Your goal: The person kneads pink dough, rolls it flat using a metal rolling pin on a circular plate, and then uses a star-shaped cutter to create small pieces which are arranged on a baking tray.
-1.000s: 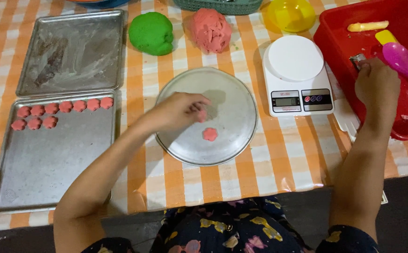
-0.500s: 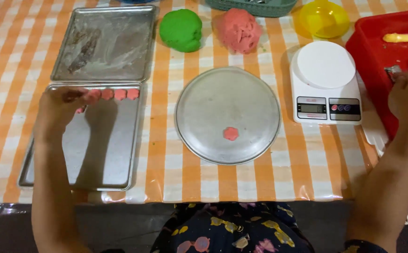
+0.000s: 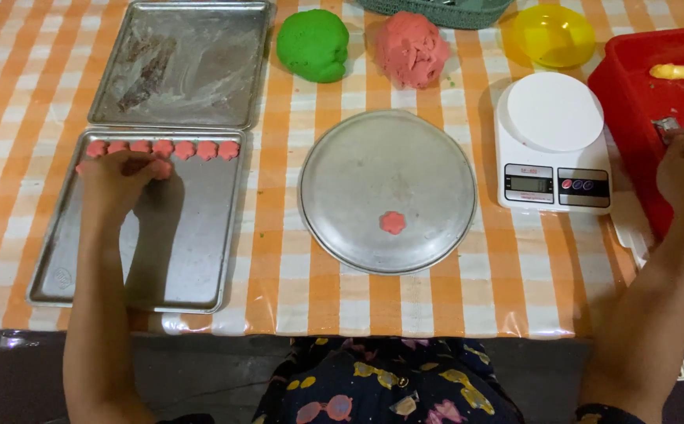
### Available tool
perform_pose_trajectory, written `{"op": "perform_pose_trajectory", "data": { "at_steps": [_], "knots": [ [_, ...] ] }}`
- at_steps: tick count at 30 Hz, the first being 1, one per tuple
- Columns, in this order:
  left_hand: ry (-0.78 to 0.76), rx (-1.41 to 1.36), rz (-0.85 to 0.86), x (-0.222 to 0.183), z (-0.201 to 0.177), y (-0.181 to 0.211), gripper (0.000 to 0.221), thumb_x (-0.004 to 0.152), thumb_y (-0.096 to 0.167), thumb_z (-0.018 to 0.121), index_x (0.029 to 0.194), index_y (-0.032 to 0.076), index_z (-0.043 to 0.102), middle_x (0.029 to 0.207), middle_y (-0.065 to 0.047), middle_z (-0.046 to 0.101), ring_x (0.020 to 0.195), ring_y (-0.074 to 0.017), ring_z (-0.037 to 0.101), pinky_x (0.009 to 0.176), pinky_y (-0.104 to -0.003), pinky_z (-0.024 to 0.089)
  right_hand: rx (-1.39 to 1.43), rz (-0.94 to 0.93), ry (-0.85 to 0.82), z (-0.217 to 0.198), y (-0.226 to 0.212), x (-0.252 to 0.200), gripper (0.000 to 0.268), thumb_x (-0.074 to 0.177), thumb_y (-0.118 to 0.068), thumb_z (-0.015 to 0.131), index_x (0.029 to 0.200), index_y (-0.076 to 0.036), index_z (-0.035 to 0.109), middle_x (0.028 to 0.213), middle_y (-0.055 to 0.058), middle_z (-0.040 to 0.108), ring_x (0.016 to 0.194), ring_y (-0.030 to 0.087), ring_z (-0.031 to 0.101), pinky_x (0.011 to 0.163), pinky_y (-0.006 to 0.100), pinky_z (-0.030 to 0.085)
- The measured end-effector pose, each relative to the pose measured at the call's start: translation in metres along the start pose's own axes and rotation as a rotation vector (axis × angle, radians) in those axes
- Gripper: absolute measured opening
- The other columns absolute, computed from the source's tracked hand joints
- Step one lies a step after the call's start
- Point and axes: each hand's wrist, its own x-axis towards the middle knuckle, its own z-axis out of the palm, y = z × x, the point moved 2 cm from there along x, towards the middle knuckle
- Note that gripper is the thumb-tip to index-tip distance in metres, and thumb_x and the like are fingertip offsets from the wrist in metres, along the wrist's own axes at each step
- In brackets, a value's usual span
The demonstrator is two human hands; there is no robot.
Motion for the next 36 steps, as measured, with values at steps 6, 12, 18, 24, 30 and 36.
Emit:
{"op": "perform_pose_trajectory", "data": {
  "at_steps": [6, 12, 18, 24, 30, 36],
  "knots": [
    [0.061, 0.048, 0.286, 0.012, 0.014, -0.022, 0.010, 0.098, 0.007, 0.069, 0.102, 0.007, 0.078, 0.092, -0.003, 0.077, 0.092, -0.0130, 0.072, 0.084, -0.029, 0.052, 0.115, -0.270, 0.040, 0.034, 0.066, 0.031, 0.036, 0.117, 0.001, 0.043, 0.124, 0.014, 0.076, 0.123, 0.034, 0.073, 0.111, 0.050, 0.066, 0.090, 0.053, 0.047],
    [0.083, 0.116, 0.223, 0.001, 0.011, -0.003, 0.013, 0.102, 0.009, 0.071, 0.110, 0.007, 0.081, 0.094, -0.005, 0.077, 0.092, -0.0201, 0.071, 0.076, -0.035, 0.052, -0.101, -0.130, 0.089, 0.002, 0.008, -0.002, 0.036, 0.130, -0.009, 0.043, 0.124, 0.002, 0.077, 0.118, 0.020, 0.077, 0.093, 0.034, 0.073, 0.062, 0.039, 0.056],
    [0.125, 0.129, 0.351, 0.006, 0.015, -0.021, 0.042, 0.095, -0.009, 0.047, 0.116, 0.006, 0.080, 0.100, -0.005, 0.077, 0.096, -0.0218, 0.071, 0.071, -0.036, 0.053, -0.150, -0.155, 0.090, 0.017, 0.036, 0.012, 0.036, 0.137, -0.015, 0.054, 0.116, 0.001, 0.078, 0.099, 0.019, 0.078, 0.072, 0.031, 0.069, 0.049, 0.044, 0.045],
    [0.355, 0.374, 0.508, 0.025, 0.008, -0.078, 0.032, 0.094, -0.007, 0.054, 0.102, 0.010, 0.080, 0.074, -0.009, 0.062, 0.064, -0.0268, 0.050, 0.057, -0.038, 0.037, -0.016, -0.040, 0.011, -0.010, -0.013, -0.004, 0.040, 0.124, -0.007, 0.036, 0.129, 0.004, 0.075, 0.124, 0.025, 0.073, 0.101, 0.040, 0.070, 0.071, 0.046, 0.056],
    [0.202, 0.358, 0.448, -0.002, 0.015, -0.033, 0.033, 0.109, 0.035, 0.070, 0.100, 0.004, 0.078, 0.089, -0.014, 0.073, 0.082, -0.0335, 0.067, 0.066, -0.047, 0.046, -0.078, -0.151, 0.056, 0.018, 0.036, 0.019, 0.037, 0.122, -0.005, 0.044, 0.124, 0.006, 0.080, 0.118, 0.027, 0.076, 0.097, 0.043, 0.070, 0.077, 0.052, 0.048],
    [0.192, 0.378, 0.409, 0.009, 0.037, -0.042, 0.013, 0.097, 0.016, 0.072, 0.095, 0.003, 0.074, 0.086, -0.014, 0.070, 0.084, -0.0338, 0.062, 0.065, -0.047, 0.047, -0.024, -0.061, 0.007, -0.009, -0.004, 0.000, 0.037, 0.122, -0.004, 0.042, 0.130, 0.006, 0.076, 0.123, 0.026, 0.074, 0.097, 0.040, 0.070, 0.062, 0.047, 0.056]
  ]
}}
